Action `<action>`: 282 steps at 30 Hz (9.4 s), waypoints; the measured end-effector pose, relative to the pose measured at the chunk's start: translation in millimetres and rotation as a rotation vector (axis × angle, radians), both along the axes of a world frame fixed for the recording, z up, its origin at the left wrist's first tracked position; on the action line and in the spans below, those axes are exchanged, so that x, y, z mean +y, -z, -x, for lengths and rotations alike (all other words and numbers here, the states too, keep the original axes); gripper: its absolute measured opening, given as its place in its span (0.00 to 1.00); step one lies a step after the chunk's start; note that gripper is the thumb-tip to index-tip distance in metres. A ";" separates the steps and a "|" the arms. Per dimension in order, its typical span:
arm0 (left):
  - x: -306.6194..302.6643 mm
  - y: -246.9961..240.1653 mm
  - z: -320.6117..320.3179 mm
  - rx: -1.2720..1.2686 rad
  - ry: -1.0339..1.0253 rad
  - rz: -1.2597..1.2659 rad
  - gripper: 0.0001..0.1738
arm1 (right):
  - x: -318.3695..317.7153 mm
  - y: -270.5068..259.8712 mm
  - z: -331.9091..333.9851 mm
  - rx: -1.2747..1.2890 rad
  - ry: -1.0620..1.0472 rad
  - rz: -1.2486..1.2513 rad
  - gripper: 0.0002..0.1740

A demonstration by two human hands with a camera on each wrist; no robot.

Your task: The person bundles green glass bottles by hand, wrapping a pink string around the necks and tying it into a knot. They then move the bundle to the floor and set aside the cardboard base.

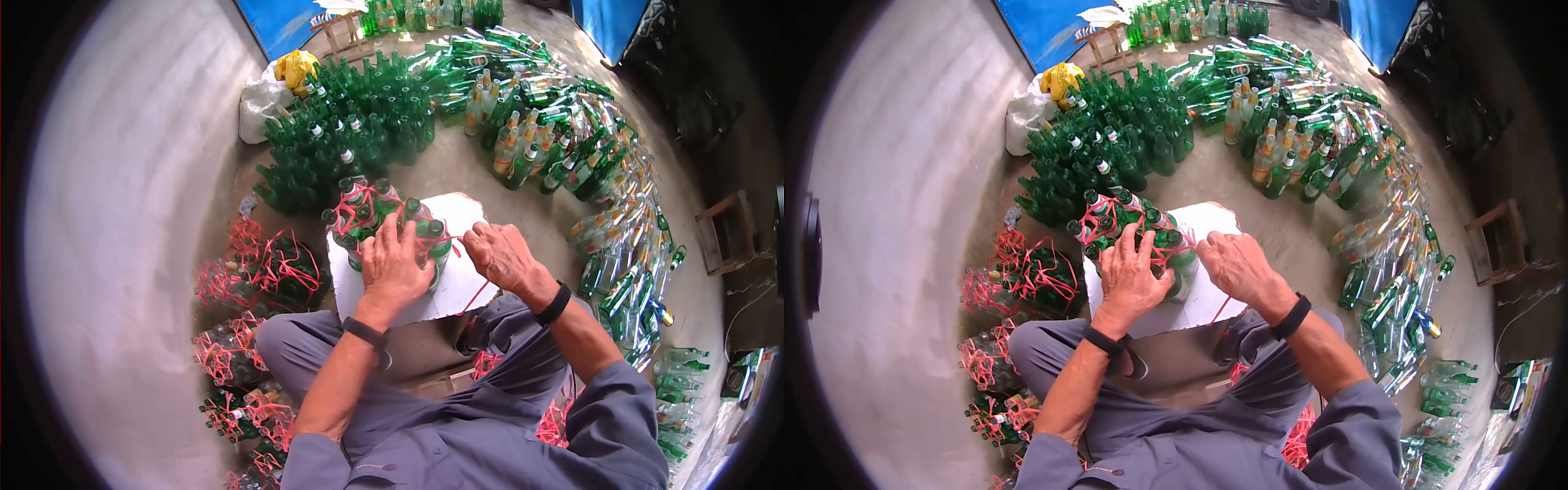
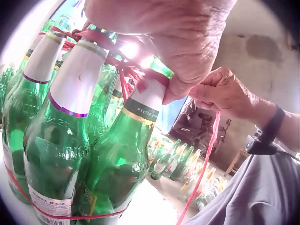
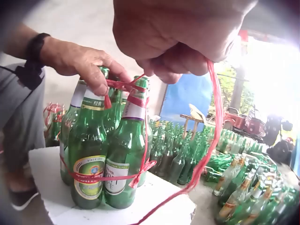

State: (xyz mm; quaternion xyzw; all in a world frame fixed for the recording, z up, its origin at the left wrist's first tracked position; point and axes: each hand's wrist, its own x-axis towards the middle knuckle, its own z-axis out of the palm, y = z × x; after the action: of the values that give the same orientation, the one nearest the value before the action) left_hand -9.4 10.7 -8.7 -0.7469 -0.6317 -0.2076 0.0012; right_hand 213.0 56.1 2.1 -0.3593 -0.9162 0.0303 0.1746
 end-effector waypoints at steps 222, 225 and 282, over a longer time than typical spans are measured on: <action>-11.8 -2.5 -18.1 -0.046 -0.172 0.192 0.20 | 18.2 92.6 48.8 0.598 0.024 0.798 0.09; -12.4 -5.8 -17.9 -0.005 -0.184 0.211 0.22 | 17.7 92.7 43.4 0.445 -0.147 0.557 0.08; 16.8 -59.9 -7.2 0.269 0.232 0.484 0.54 | 14.3 86.8 80.8 0.478 0.551 1.070 0.27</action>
State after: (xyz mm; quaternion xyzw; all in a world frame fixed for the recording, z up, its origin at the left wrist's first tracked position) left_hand -2.2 27.6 51.3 -0.8135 -0.5674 0.0509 -0.1169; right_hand 132.2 70.4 -84.7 -0.6022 -0.5846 0.5159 0.1717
